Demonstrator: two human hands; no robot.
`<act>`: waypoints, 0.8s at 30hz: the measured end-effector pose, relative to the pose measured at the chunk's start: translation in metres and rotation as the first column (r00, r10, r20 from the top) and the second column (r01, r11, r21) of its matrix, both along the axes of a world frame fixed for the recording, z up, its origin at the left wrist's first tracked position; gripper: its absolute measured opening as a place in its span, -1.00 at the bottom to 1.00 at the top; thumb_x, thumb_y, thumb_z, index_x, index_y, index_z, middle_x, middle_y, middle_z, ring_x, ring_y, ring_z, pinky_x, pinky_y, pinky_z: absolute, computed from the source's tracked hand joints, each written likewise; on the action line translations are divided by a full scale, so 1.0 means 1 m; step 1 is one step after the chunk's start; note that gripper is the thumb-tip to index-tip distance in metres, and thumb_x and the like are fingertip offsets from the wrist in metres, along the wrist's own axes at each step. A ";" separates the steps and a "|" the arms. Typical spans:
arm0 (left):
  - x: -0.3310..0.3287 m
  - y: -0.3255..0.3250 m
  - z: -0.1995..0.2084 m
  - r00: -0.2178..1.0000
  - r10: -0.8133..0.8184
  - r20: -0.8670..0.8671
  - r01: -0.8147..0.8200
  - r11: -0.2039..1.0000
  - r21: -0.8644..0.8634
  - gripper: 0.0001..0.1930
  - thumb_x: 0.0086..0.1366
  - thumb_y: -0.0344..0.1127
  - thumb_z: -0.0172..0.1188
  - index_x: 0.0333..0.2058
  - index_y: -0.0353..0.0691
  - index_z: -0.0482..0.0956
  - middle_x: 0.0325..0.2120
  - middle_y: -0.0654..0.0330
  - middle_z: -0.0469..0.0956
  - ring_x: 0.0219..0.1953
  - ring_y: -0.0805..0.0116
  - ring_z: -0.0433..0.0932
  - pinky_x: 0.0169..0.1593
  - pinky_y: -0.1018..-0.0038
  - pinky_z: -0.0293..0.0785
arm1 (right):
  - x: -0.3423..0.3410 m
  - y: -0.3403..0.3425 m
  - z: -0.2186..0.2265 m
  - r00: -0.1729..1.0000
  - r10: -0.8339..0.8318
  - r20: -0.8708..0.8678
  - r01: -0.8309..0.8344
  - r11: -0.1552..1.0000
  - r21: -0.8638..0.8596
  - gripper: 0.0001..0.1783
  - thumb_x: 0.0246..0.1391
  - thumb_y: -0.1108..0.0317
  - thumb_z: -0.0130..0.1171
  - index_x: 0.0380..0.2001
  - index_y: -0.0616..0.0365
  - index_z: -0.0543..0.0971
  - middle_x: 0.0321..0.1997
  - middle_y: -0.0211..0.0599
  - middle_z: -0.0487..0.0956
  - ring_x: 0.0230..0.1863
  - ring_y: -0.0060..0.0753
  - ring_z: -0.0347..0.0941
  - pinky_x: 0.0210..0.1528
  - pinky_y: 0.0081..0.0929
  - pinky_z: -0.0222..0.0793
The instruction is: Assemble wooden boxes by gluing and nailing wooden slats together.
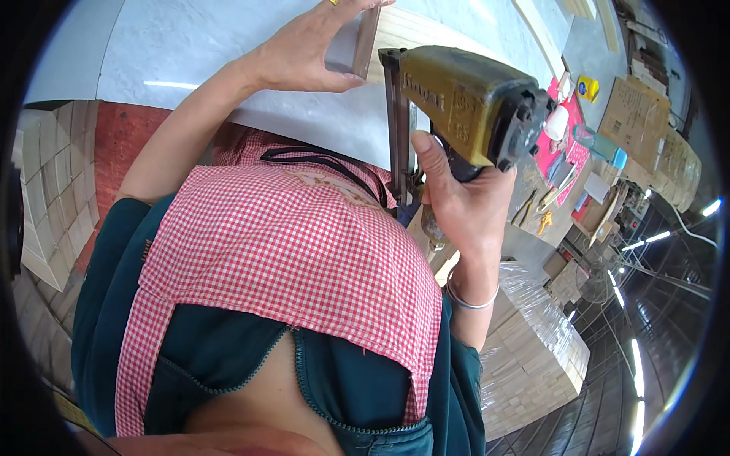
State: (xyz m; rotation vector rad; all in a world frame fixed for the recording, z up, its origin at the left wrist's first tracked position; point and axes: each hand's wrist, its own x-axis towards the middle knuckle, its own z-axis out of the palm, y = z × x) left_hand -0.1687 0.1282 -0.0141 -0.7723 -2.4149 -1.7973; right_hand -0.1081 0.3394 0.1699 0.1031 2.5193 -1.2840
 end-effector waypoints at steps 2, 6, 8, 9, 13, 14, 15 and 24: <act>0.001 0.001 -0.003 1.000 0.017 -0.017 -0.017 1.000 0.008 0.02 -0.03 -0.15 0.40 0.35 -0.28 0.02 0.25 -0.20 0.13 0.28 -0.19 0.21 0.33 0.07 0.24 | -0.007 -0.002 -0.001 0.999 0.033 0.013 -0.033 0.998 0.046 -0.71 0.11 0.36 0.42 -0.22 0.32 0.57 -0.59 -0.35 0.55 -0.77 -0.59 0.34 -0.74 -0.68 0.23; 0.002 -0.001 -0.003 1.000 0.023 0.004 -0.023 1.000 0.014 0.09 -0.01 -0.13 0.39 0.41 -0.26 -0.08 0.29 -0.22 0.07 0.33 -0.23 0.14 0.37 0.05 0.20 | -0.015 -0.005 -0.003 0.997 0.069 0.039 -0.072 0.993 0.094 -0.72 0.14 0.33 0.40 -0.26 0.31 0.57 -0.57 -0.33 0.56 -0.77 -0.59 0.34 -0.75 -0.68 0.26; 0.002 -0.003 0.000 0.998 -0.007 0.070 0.006 1.000 0.012 0.10 0.00 -0.11 0.39 0.42 -0.25 -0.10 0.31 -0.23 0.03 0.36 -0.24 0.10 0.39 0.05 0.17 | -0.017 -0.006 -0.003 0.996 0.071 0.055 -0.076 0.992 0.099 -0.72 0.14 0.32 0.40 -0.26 0.31 0.57 -0.58 -0.34 0.55 -0.77 -0.59 0.33 -0.75 -0.68 0.25; 0.002 -0.003 0.001 0.995 -0.023 0.102 0.022 1.000 0.013 0.11 0.00 -0.11 0.38 0.43 -0.24 -0.12 0.32 -0.24 0.02 0.37 -0.25 0.09 0.40 0.04 0.16 | -0.018 -0.006 -0.003 0.996 0.070 0.063 -0.077 0.992 0.103 -0.72 0.14 0.32 0.40 -0.25 0.31 0.57 -0.58 -0.34 0.55 -0.78 -0.59 0.33 -0.75 -0.69 0.25; 0.003 -0.007 0.000 0.995 -0.017 0.103 0.017 1.000 0.000 0.10 0.04 -0.08 0.39 0.43 -0.27 -0.12 0.34 -0.25 0.00 0.38 -0.25 0.08 0.40 0.04 0.15 | -0.023 -0.011 0.002 0.992 0.096 0.078 -0.107 0.982 0.157 -0.71 0.10 0.34 0.43 -0.22 0.31 0.59 -0.61 -0.38 0.54 -0.76 -0.61 0.33 -0.73 -0.68 0.19; 0.003 -0.008 0.000 0.995 -0.015 0.102 0.015 1.000 -0.005 0.10 0.05 -0.07 0.39 0.43 -0.28 -0.12 0.34 -0.25 -0.01 0.38 -0.25 0.08 0.40 0.05 0.15 | -0.025 -0.012 0.003 0.991 0.105 0.082 -0.118 0.977 0.175 -0.70 0.08 0.35 0.43 -0.21 0.31 0.60 -0.62 -0.40 0.54 -0.76 -0.62 0.32 -0.73 -0.68 0.17; 0.003 -0.008 0.000 0.995 -0.018 0.100 0.018 1.000 -0.003 0.10 0.05 -0.07 0.39 0.43 -0.28 -0.12 0.34 -0.25 -0.01 0.38 -0.25 0.08 0.40 0.05 0.15 | -0.027 -0.012 0.004 0.991 0.102 0.081 -0.115 0.977 0.177 -0.70 0.08 0.35 0.43 -0.21 0.31 0.60 -0.62 -0.40 0.54 -0.76 -0.62 0.32 -0.73 -0.68 0.17; 0.015 -0.012 0.004 0.975 0.181 0.128 -0.182 0.983 0.000 0.11 0.15 0.05 0.37 0.39 -0.48 -0.13 0.38 -0.31 -0.05 0.41 -0.25 0.00 0.44 0.04 0.06 | -0.051 -0.013 0.013 0.982 0.172 0.075 -0.184 0.963 0.197 -0.69 0.07 0.29 0.46 -0.28 0.32 0.62 -0.67 -0.42 0.51 -0.78 -0.62 0.33 -0.73 -0.70 0.19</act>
